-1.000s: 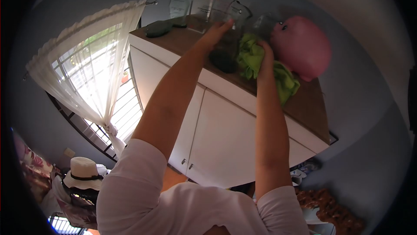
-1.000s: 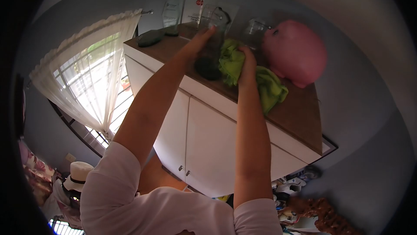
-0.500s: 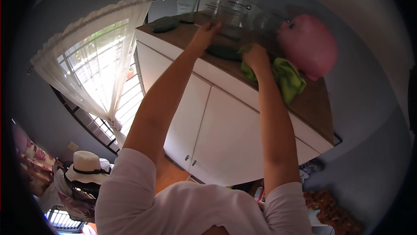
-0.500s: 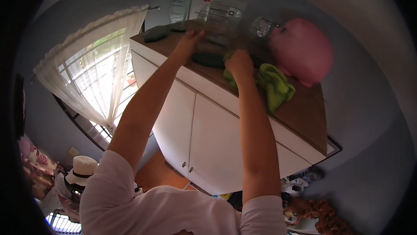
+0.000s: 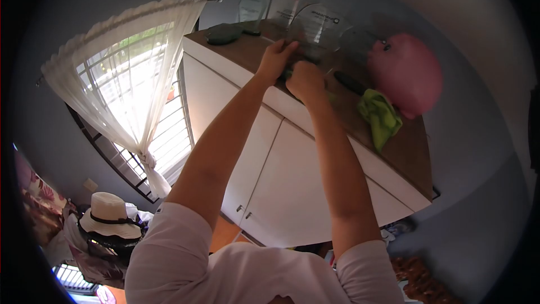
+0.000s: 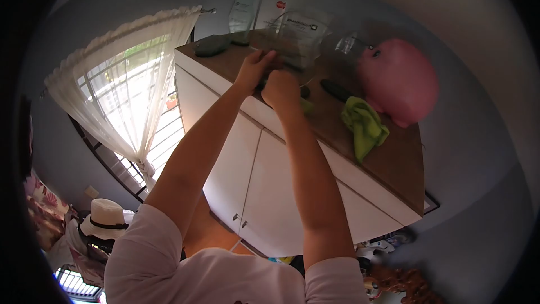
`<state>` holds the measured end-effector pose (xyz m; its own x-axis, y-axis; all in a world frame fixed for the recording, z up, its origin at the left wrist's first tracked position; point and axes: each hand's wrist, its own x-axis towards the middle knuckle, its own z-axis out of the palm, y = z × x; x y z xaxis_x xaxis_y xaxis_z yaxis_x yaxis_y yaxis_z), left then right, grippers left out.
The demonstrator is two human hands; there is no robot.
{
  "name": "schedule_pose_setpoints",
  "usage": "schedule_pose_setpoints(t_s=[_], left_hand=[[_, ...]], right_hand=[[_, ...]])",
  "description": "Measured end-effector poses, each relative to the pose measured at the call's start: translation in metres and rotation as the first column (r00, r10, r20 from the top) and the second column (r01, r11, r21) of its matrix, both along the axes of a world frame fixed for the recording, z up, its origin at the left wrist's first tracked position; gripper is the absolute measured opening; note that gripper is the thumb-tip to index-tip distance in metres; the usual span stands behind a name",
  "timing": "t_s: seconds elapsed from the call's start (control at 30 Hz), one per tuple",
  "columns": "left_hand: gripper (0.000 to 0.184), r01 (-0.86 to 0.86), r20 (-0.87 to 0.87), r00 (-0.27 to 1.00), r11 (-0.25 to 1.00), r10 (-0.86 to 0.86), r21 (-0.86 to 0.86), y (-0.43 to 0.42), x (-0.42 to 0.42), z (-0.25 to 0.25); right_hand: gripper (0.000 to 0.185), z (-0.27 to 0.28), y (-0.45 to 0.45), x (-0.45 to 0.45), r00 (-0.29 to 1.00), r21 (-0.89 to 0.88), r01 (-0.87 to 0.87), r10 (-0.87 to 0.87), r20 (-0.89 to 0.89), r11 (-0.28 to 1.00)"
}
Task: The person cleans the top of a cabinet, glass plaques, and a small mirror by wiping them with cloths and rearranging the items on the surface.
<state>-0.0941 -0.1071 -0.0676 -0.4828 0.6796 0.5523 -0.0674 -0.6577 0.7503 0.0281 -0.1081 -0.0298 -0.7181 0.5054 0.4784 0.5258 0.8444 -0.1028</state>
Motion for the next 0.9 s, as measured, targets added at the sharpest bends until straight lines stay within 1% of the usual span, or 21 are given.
schedule_pose_setpoints(t_s=[0.03, 0.1, 0.13, 0.23, 0.3, 0.33, 0.4, 0.43, 0.5, 0.6, 0.67, 0.7, 0.77, 0.87, 0.9], left_hand=[[0.029, -0.008, -0.028, 1.0, 1.0, 0.007, -0.009, 0.0, -0.002, 0.0], [0.031, -0.023, -0.085, 0.996, 0.999, 0.021, -0.028, -0.001, -0.006, 0.0], [0.03, -0.033, -0.077, 0.997, 0.999, 0.03, -0.028, -0.003, -0.005, -0.001], [0.03, -0.036, -0.049, 0.998, 0.999, 0.034, -0.025, -0.007, 0.0, 0.005], [0.03, -0.009, -0.016, 1.0, 0.999, 0.008, -0.038, -0.012, 0.006, 0.006], [0.03, -0.052, -0.038, 0.998, 0.998, 0.051, -0.027, -0.008, 0.005, 0.003], [0.03, -0.136, -0.086, 0.987, 0.991, 0.136, 0.002, -0.002, 0.004, -0.001], [0.032, -0.12, -0.087, 0.989, 0.993, 0.121, 0.014, -0.003, 0.005, -0.001], [0.036, -0.085, -0.096, 0.992, 0.996, 0.088, 0.029, -0.01, 0.007, 0.001], [0.045, 0.079, 0.081, 0.994, 0.996, -0.076, -0.03, -0.026, 0.014, 0.008], [0.048, 0.109, 0.103, 0.989, 0.993, -0.105, -0.036, -0.023, 0.008, 0.005], [0.05, 0.122, 0.116, 0.986, 0.992, -0.117, -0.039, -0.022, 0.007, 0.006], [0.049, 0.089, 0.097, 0.992, 0.996, -0.085, -0.032, -0.023, 0.009, 0.005], [0.048, 0.027, 0.028, 0.999, 1.0, -0.027, 0.006, -0.016, 0.003, 0.001], [0.048, 0.006, 0.0, 1.0, 1.0, -0.006, 0.025, -0.013, 0.0, -0.001]], right_hand=[[0.019, -0.003, 0.001, -0.004, 0.997, 0.005, -0.072, 0.072, -0.027, 0.997], [0.02, -0.001, 0.004, 0.001, 0.981, -0.182, -0.17, 0.149, -0.127, 0.969], [0.021, 0.002, 0.006, 0.006, 0.966, -0.27, -0.223, 0.177, -0.187, 0.937], [0.02, 0.017, 0.028, 0.027, 0.988, -0.243, -0.062, 0.025, -0.152, 0.968], [0.02, 0.013, 0.038, 0.031, 0.991, -0.144, 0.117, -0.125, -0.05, 0.983], [0.02, 0.011, 0.041, 0.031, 0.98, -0.085, 0.199, -0.201, -0.007, 0.976], [0.02, 0.006, 0.034, 0.025, 0.974, -0.034, 0.225, -0.223, 0.05, 0.974], [0.019, 0.004, 0.027, 0.023, 0.968, -0.006, 0.237, -0.236, 0.079, 0.971], [0.018, 0.002, 0.017, 0.019, 0.978, 0.029, 0.194, -0.195, 0.076, 0.981], [0.018, 0.0, 0.004, 0.018, 0.988, 0.084, 0.136, -0.141, 0.059, 0.987], [0.019, -0.005, -0.003, 0.02, 0.993, 0.126, 0.1, -0.106, 0.046, 0.987], [0.021, -0.005, -0.004, 0.02, 0.999, 0.074, 0.049, -0.051, 0.019, 0.996], [0.025, -0.007, -0.005, 0.022, 0.997, -0.03, -0.058, 0.057, -0.045, 0.998], [0.024, -0.011, -0.011, 0.016, 0.973, 0.045, -0.166, 0.171, -0.153, 0.985], [0.024, -0.016, -0.011, 0.011, 0.976, 0.091, -0.145, 0.157, -0.15, 0.985]])
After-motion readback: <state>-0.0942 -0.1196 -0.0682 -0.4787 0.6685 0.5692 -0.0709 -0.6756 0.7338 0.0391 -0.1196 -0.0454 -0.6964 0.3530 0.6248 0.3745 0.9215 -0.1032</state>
